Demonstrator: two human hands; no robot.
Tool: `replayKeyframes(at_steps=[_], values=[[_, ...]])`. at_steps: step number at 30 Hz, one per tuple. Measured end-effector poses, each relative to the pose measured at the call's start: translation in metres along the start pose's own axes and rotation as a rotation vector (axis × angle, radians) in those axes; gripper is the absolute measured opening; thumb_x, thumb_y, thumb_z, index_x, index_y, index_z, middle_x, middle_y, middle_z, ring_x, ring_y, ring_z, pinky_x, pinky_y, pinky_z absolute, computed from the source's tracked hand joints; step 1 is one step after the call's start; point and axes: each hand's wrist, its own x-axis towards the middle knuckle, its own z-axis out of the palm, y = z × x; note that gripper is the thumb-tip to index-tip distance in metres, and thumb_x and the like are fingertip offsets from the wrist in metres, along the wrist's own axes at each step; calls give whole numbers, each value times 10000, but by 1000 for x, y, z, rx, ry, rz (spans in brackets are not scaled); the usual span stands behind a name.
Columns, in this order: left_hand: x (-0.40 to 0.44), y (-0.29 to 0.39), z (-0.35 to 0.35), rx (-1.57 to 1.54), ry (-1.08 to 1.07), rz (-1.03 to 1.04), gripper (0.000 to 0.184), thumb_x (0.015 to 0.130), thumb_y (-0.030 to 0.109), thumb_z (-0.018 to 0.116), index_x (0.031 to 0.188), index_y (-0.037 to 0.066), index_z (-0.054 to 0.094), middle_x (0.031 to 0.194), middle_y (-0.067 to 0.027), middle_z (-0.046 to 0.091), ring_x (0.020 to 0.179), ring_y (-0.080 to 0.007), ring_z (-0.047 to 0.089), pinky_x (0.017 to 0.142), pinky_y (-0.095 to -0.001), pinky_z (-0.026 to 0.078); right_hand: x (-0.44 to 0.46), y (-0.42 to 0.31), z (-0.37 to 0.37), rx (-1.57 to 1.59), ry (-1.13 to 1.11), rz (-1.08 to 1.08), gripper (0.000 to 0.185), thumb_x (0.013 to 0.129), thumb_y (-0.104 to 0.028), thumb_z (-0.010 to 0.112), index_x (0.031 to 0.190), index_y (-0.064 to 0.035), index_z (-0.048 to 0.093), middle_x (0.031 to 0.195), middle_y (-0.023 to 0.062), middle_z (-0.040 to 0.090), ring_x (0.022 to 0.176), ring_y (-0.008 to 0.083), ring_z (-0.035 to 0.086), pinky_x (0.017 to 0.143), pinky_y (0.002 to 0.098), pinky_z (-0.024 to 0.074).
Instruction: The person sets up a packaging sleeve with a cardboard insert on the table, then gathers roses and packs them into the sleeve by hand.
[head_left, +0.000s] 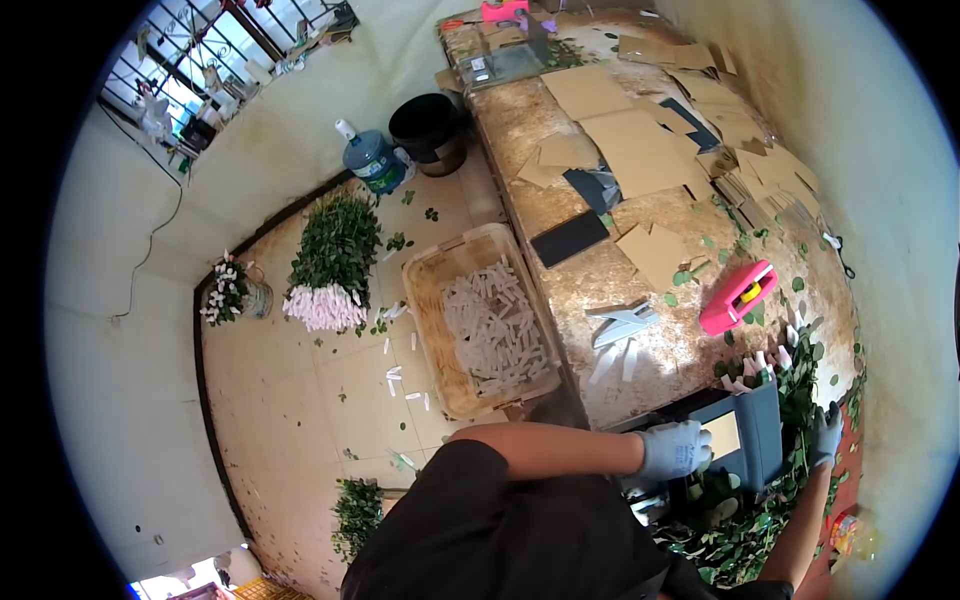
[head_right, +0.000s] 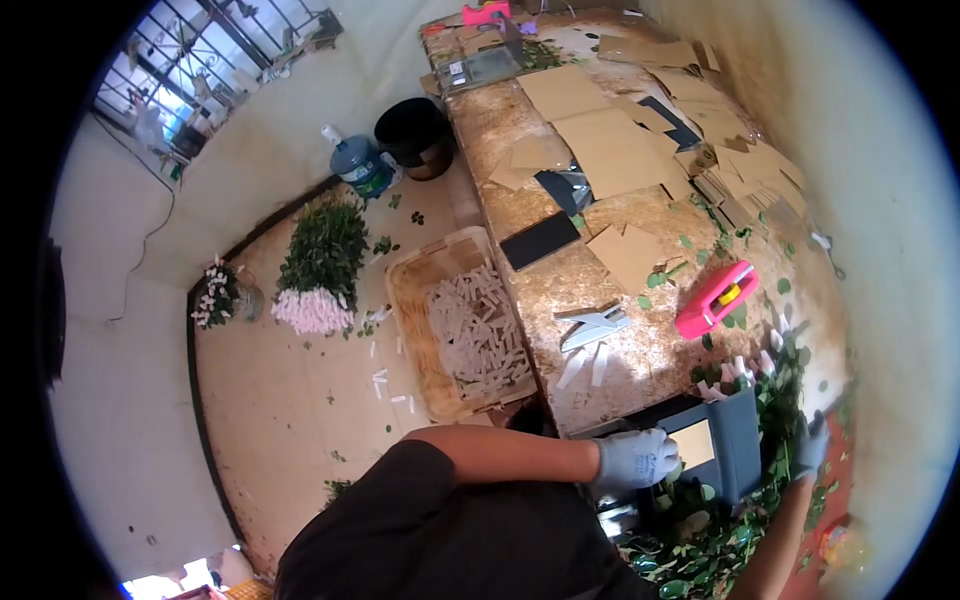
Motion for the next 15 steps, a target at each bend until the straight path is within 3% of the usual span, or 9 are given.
replayKeyframes(at_steps=[2,5,6,7,9,10,13,14,15], values=[[-3,2,3,137,-27,66,393,857,187,579,1178,-37,614,1061,-111,587,1003,-245,556,812,-366,463,-22,-23,-15,29,-55,-113,496,963,-230,655,1382,16,556,1287,199,606,1094,305,589,974,408,479],[-9,7,17,274,66,41,445,877,185,557,1241,-66,590,1121,-133,611,986,-258,571,802,-368,471,-58,-88,-38,92,-13,-273,464,975,-214,640,1376,7,560,1242,176,609,1013,285,575,942,410,479],[-18,7,3,337,36,62,457,887,176,546,1262,-83,589,1145,-148,625,967,-259,581,774,-365,478,-66,-105,-42,199,-3,-349,457,975,-193,635,1380,4,555,1296,171,587,1111,292,574,996,409,465],[-23,9,7,347,49,50,457,887,176,546,1262,-83,589,1145,-148,625,967,-259,581,774,-365,478,-75,-130,-49,195,3,-368,457,975,-193,635,1380,4,555,1296,171,587,1111,292,574,996,409,465],[-29,13,23,219,241,-95,417,893,173,542,1215,-75,634,1120,-140,634,971,-239,577,759,-357,474,-102,-195,-65,190,24,-616,457,973,-168,626,1388,6,544,1346,175,560,1218,310,552,1053,408,441],[-38,18,28,248,398,-179,361,872,181,558,1136,-41,664,1059,-117,628,944,-226,565,747,-356,463,-124,-231,-74,254,-40,-619,455,977,-146,609,1402,1,532,1382,190,538,1301,331,514,1101,408,413],[-79,30,11,195,292,-250,317,840,189,578,1078,1,671,984,-82,609,902,-216,550,734,-358,451,-187,-308,-94,63,-79,-860,523,935,-103,604,1433,1,485,1435,223,489,1350,398,460,1150,451,363],[-101,31,16,207,354,-191,299,815,185,590,1068,41,662,949,-45,579,887,-220,535,730,-374,443,-214,-330,-100,109,-151,-892,547,923,-121,629,1437,-8,482,1450,219,482,1360,400,449,1156,461,353],[-122,34,30,73,400,-243,301,822,173,584,1091,55,650,1042,-22,566,968,-238,521,753,-395,437,-224,-325,-92,106,-157,-986,605,910,-117,654,1471,-20,448,1465,211,478,1373,409,440,1172,463,332]])
